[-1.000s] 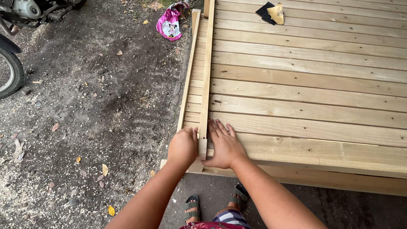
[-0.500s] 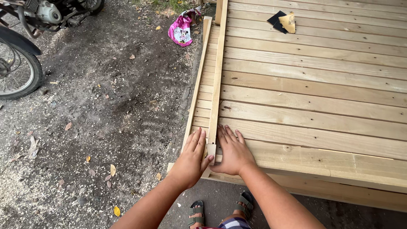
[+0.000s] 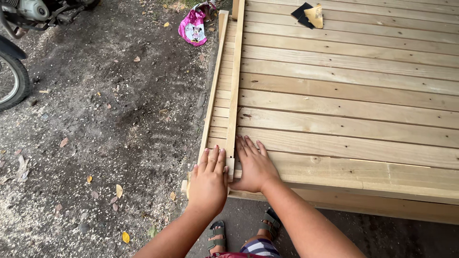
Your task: The person sands the wooden slats, rails and corner posts of unfinished furniture frames using sheets of sandpaper held by hand. They work along the edges and surfaces of several frames, repositioning between sections and switching sandpaper pieces while smoothing the wood.
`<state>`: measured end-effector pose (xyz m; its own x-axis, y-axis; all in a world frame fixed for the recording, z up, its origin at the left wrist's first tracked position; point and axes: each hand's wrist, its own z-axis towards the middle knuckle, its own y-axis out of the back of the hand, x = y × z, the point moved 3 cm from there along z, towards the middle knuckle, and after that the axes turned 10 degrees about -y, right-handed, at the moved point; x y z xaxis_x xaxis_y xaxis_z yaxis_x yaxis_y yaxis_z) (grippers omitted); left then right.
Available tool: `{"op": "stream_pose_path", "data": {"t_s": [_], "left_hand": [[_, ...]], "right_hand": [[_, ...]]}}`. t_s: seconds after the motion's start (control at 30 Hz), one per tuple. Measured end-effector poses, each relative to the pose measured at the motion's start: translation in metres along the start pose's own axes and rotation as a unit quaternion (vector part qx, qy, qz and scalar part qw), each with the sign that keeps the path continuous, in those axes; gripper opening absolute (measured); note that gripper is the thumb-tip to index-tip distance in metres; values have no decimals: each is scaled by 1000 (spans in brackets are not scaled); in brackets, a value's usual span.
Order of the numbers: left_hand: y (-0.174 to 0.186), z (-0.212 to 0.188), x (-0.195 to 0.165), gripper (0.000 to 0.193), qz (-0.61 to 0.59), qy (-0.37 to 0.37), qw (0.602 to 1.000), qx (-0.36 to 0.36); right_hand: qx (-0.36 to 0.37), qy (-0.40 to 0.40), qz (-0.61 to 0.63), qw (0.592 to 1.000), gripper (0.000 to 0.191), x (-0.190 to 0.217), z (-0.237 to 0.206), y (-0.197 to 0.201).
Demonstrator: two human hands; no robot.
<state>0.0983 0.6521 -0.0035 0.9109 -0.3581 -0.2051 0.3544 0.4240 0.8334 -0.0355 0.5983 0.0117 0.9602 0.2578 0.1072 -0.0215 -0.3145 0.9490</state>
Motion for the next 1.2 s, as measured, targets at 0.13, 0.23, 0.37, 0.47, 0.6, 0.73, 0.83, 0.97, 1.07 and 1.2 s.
{"op": "stream_pose_path", "data": {"t_s": [0.13, 0.23, 0.37, 0.47, 0.6, 0.73, 0.83, 0.97, 1.07, 1.2], "left_hand": [[-2, 9, 12, 46, -120, 122, 978, 116], [-20, 26, 32, 51, -168, 252, 913, 274], [-34, 39, 62, 58, -201, 374, 867, 261], [-27, 52, 58, 56, -149, 168, 973, 55], [-24, 27, 30, 51, -122, 202, 929, 285], [17, 19, 1, 44, 15, 3, 997, 73], [17, 31, 9, 42, -47, 92, 982, 157], [0, 43, 18, 54, -130, 225, 907, 331], [11, 34, 8, 42, -31, 83, 957, 277], [44, 7, 0, 44, 13, -21, 987, 161]], "right_hand": [[18, -1, -27, 999, 134, 0, 0, -1], [21, 1, -40, 999, 135, 1, 0, 1], [38, -8, -49, 998, 137, 2, 1, 3], [44, -6, -55, 998, 137, 3, 0, 3], [35, -1, -49, 998, 135, 2, -1, 3], [41, -6, -55, 998, 135, 2, -1, 2], [47, -8, -51, 998, 136, 2, -1, 1], [36, 3, -49, 998, 138, 2, -1, 1], [29, 5, -45, 999, 137, 2, -2, 1], [14, 6, -28, 999, 133, 1, -2, 0]]}}
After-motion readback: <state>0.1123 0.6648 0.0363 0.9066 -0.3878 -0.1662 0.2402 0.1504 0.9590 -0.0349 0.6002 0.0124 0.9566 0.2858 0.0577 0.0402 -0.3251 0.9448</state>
